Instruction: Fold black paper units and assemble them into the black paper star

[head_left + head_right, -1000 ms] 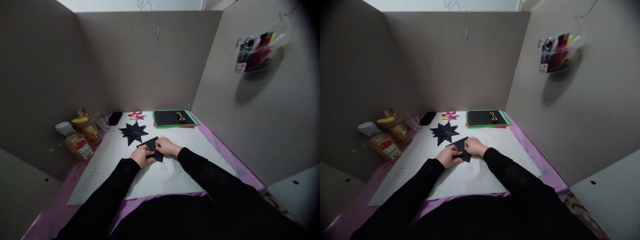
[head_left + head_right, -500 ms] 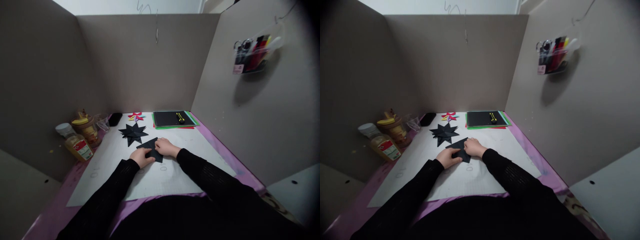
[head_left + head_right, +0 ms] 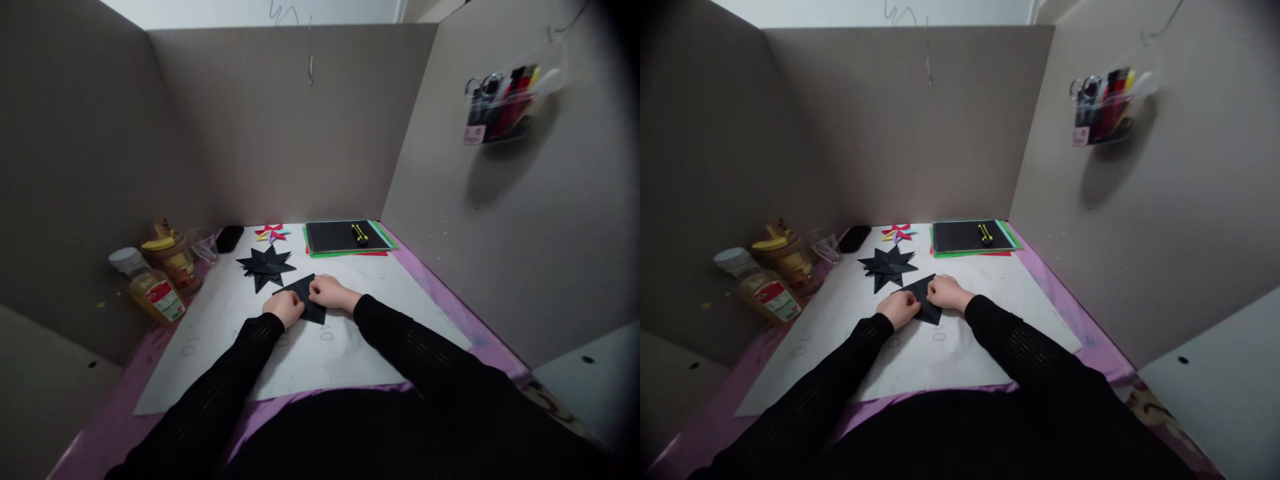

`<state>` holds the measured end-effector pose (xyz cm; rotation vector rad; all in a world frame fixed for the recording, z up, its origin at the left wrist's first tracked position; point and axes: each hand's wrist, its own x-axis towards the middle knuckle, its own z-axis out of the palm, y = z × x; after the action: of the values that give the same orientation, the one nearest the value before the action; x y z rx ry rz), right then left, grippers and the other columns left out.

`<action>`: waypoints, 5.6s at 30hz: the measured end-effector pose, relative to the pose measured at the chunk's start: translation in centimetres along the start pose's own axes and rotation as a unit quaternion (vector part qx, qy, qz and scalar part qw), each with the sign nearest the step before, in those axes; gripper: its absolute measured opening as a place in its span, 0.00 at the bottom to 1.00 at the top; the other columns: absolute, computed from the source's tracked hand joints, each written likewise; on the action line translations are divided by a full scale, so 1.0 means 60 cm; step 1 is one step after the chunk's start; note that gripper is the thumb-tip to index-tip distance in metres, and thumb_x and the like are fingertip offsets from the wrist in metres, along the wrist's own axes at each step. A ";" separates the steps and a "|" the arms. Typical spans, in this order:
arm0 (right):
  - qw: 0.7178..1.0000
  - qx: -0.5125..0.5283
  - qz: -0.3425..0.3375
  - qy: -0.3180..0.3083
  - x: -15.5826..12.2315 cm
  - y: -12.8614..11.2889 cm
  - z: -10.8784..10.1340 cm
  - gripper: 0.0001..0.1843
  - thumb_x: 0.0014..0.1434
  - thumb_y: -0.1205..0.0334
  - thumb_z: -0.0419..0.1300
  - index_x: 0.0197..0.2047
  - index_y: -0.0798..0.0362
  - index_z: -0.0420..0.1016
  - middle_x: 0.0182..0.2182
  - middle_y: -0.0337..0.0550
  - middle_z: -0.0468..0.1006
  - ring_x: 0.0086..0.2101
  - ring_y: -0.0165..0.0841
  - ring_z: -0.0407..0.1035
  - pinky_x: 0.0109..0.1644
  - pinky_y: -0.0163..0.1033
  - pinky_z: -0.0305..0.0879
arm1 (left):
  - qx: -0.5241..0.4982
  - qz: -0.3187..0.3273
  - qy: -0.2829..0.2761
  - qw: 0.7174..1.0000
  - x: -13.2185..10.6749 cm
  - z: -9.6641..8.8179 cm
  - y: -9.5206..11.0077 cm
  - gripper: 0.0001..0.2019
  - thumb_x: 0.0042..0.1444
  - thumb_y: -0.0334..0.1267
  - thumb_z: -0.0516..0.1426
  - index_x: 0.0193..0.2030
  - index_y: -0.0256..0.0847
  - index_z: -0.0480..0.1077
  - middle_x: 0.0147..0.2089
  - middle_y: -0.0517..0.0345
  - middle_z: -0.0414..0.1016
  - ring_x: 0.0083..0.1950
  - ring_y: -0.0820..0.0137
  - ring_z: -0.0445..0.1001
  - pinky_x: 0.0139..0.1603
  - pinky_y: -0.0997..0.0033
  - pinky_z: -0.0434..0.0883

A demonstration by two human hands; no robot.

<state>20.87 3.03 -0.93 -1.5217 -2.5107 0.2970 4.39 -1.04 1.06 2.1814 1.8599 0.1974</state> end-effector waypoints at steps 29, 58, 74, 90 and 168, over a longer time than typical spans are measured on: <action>1.000 -0.010 0.023 0.007 -0.003 -0.014 0.000 0.07 0.52 0.62 0.55 0.28 0.53 0.73 0.33 0.44 0.74 0.37 0.35 0.64 0.40 0.36 0.54 | 0.014 -0.003 0.004 1.000 0.003 0.003 0.003 0.11 0.51 0.43 0.51 0.29 0.42 0.71 0.34 0.54 0.77 0.37 0.63 0.74 0.34 0.69 0.66; 1.000 -0.011 0.024 0.005 -0.006 -0.015 0.001 0.07 0.53 0.62 0.55 0.29 0.53 0.73 0.34 0.43 0.73 0.37 0.35 0.63 0.40 0.36 0.53 | 0.002 -0.010 0.004 1.000 0.011 0.003 -0.004 0.12 0.50 0.45 0.52 0.29 0.42 0.72 0.34 0.54 0.77 0.38 0.64 0.74 0.34 0.71 0.65; 1.000 -0.005 0.012 0.013 -0.008 -0.012 0.001 0.05 0.52 0.62 0.56 0.32 0.52 0.70 0.32 0.41 0.72 0.35 0.33 0.63 0.40 0.35 0.52 | -0.045 0.049 0.054 0.996 0.002 -0.001 -0.001 0.05 0.50 0.38 0.56 0.34 0.44 0.71 0.39 0.59 0.74 0.41 0.68 0.71 0.39 0.73 0.64; 1.000 -0.001 0.014 0.009 -0.001 -0.005 0.004 0.06 0.52 0.60 0.56 0.32 0.52 0.70 0.34 0.41 0.73 0.35 0.33 0.64 0.41 0.35 0.53 | -0.150 0.084 0.014 0.985 0.032 0.002 -0.012 0.06 0.46 0.37 0.58 0.32 0.42 0.74 0.33 0.62 0.77 0.35 0.71 0.73 0.34 0.75 0.65; 0.978 -0.138 -0.158 -0.007 -0.134 -0.123 -0.020 0.12 0.51 0.71 0.52 0.39 0.61 0.71 0.34 0.54 0.71 0.32 0.37 0.65 0.35 0.41 0.59 | -0.063 0.112 -0.061 0.990 0.080 0.003 -0.017 0.07 0.44 0.41 0.60 0.28 0.41 0.71 0.27 0.63 0.73 0.28 0.74 0.69 0.26 0.78 0.61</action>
<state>18.57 -7.34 1.72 -1.1722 -2.8437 -0.0949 4.31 3.80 0.24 2.2566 1.4950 0.2138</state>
